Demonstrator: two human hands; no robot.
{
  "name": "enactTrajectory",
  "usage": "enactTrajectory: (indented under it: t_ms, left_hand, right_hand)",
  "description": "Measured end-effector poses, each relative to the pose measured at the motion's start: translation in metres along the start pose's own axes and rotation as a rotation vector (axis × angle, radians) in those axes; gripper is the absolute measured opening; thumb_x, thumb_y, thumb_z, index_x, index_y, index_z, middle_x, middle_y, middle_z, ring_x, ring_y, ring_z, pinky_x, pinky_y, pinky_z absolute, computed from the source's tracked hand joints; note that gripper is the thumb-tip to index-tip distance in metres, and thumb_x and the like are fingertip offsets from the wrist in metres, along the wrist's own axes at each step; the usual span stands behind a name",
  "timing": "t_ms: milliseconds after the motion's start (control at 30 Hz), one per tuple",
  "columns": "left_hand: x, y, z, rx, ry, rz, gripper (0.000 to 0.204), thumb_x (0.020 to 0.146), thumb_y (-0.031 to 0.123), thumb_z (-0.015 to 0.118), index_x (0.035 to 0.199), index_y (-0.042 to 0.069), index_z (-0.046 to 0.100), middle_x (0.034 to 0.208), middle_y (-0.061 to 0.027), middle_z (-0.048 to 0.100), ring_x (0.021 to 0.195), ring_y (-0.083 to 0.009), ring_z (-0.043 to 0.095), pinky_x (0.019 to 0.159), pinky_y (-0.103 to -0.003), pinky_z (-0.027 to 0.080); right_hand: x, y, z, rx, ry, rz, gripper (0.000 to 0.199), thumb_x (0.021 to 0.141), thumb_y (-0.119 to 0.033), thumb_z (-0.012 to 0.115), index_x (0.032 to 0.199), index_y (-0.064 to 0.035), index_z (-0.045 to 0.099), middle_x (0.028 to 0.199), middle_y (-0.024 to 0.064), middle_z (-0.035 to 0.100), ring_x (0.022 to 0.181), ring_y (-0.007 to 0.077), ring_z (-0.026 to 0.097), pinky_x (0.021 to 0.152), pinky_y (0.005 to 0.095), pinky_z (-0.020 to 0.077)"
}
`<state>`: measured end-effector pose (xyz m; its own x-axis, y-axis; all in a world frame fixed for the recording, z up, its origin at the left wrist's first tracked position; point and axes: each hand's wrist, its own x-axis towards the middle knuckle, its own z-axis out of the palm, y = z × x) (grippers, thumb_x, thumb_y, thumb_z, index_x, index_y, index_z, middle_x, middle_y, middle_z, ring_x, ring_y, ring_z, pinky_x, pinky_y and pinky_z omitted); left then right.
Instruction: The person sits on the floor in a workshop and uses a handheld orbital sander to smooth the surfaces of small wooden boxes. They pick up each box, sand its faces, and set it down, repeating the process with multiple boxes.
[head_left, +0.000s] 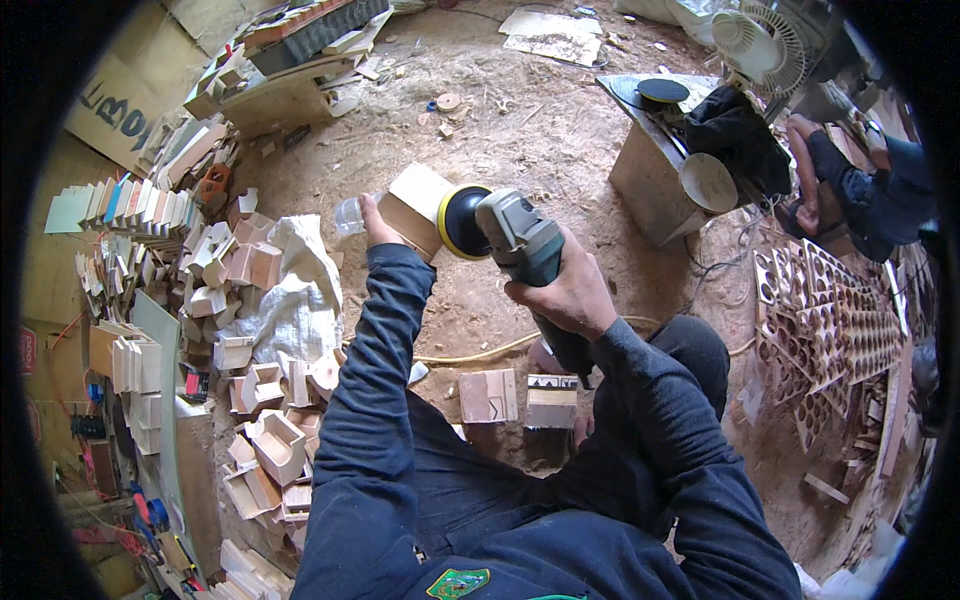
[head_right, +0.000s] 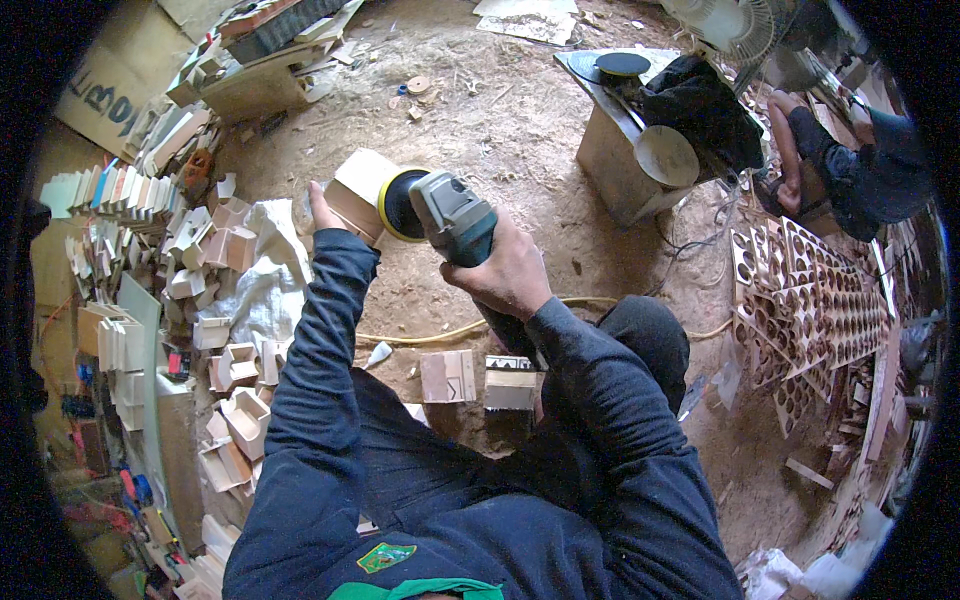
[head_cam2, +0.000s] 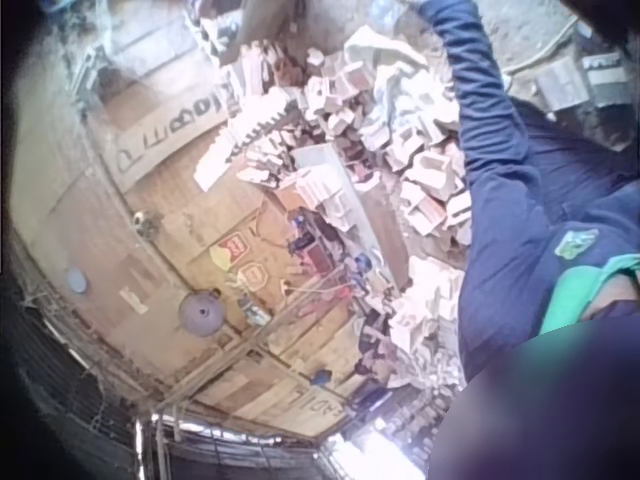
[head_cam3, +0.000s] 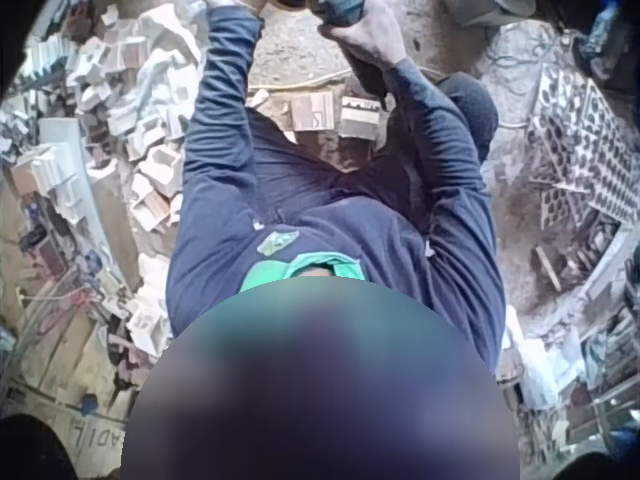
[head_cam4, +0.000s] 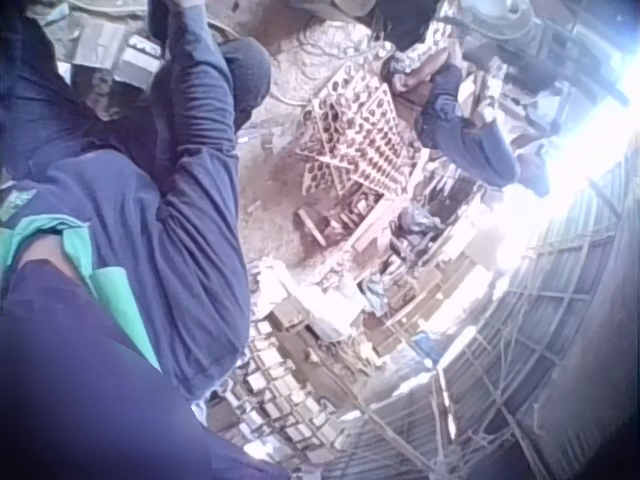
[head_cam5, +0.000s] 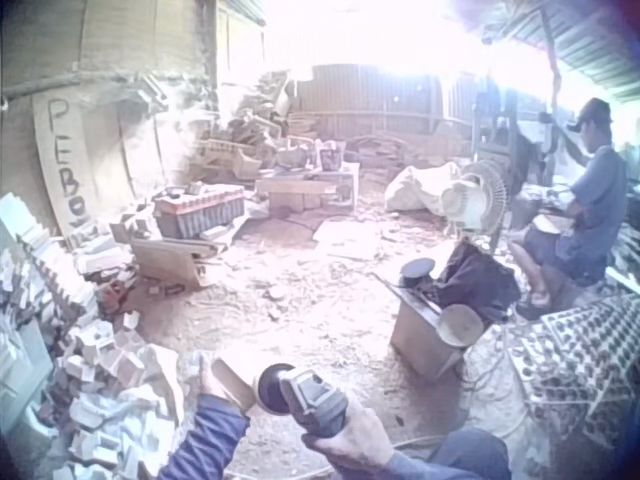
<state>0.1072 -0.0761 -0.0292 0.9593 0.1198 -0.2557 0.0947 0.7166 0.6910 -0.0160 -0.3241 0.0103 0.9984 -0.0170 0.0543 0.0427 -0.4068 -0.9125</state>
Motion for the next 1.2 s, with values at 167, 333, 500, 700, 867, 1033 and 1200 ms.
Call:
enactTrajectory:
  t_ms: [167,333,500,700,867,1033,1200]
  left_hand:
    - [-0.017,0.023,0.011,0.186,0.130,-0.032,0.103,0.093,0.088,0.040,0.145,0.000,0.055,0.140,-0.0188,0.064,0.124,-0.0377,0.065,0.104,-0.051,0.054]
    - [-0.021,0.019,0.016,0.165,0.188,0.064,0.095,0.094,0.083,0.042,0.140,0.002,0.058,0.128,-0.0187,0.069,0.114,-0.0369,0.070,0.098,-0.048,0.058]
    - [-0.030,0.012,0.018,0.149,0.195,0.006,0.075,0.095,0.061,0.039,0.137,0.003,0.061,0.127,-0.0188,0.070,0.111,-0.0390,0.070,0.095,-0.053,0.058]
    - [-0.049,-0.006,0.018,0.209,0.164,-0.081,0.071,0.095,0.058,0.040,0.134,0.004,0.062,0.123,-0.0172,0.071,0.107,-0.0384,0.071,0.092,-0.053,0.059]
    - [-0.049,-0.031,0.006,0.208,0.064,-0.105,0.070,0.096,0.057,0.041,0.136,0.005,0.062,0.124,-0.0179,0.071,0.108,-0.0363,0.071,0.095,-0.050,0.059]
    - [-0.048,-0.034,0.002,0.249,0.051,-0.124,0.071,0.095,0.060,0.043,0.138,0.007,0.061,0.126,-0.0156,0.070,0.110,-0.0354,0.070,0.094,-0.050,0.059]
    - [-0.042,-0.001,0.012,0.117,0.137,-0.090,0.065,0.097,0.058,0.043,0.136,0.009,0.062,0.133,-0.0149,0.067,0.119,-0.0367,0.066,0.100,-0.057,0.055]
  right_hand:
    - [0.012,0.010,-0.010,0.057,0.043,0.102,0.051,0.073,-0.017,0.086,0.118,-0.0034,0.066,0.104,0.0052,0.072,0.093,0.0158,0.067,0.089,0.0334,0.0545]
    - [-0.003,0.001,-0.021,0.086,-0.011,0.020,0.062,0.072,-0.022,0.088,0.125,-0.0029,0.065,0.108,0.0054,0.072,0.101,0.0169,0.067,0.094,0.0338,0.0531]
    - [-0.016,-0.012,-0.011,0.007,-0.034,0.055,0.069,0.070,-0.026,0.089,0.131,-0.0035,0.063,0.114,0.0095,0.072,0.104,0.0196,0.069,0.098,0.0352,0.0530]
    - [-0.009,-0.011,-0.006,0.050,-0.034,0.026,0.070,0.069,-0.028,0.088,0.130,-0.0035,0.064,0.112,0.0117,0.073,0.103,0.0233,0.070,0.096,0.0370,0.0544]
    - [-0.001,-0.011,-0.003,0.102,-0.014,-0.019,0.060,0.070,-0.021,0.087,0.123,-0.0031,0.065,0.106,0.0066,0.073,0.095,0.0168,0.067,0.091,0.0338,0.0540]
    - [0.002,-0.011,-0.004,0.075,-0.020,-0.039,0.059,0.070,-0.022,0.087,0.122,-0.0026,0.065,0.105,0.0069,0.073,0.095,0.0173,0.068,0.091,0.0335,0.0537]
    - [-0.006,-0.001,-0.011,0.005,-0.025,0.010,0.064,0.069,-0.024,0.087,0.125,-0.0024,0.064,0.107,0.0082,0.073,0.097,0.0179,0.068,0.093,0.0338,0.0535]
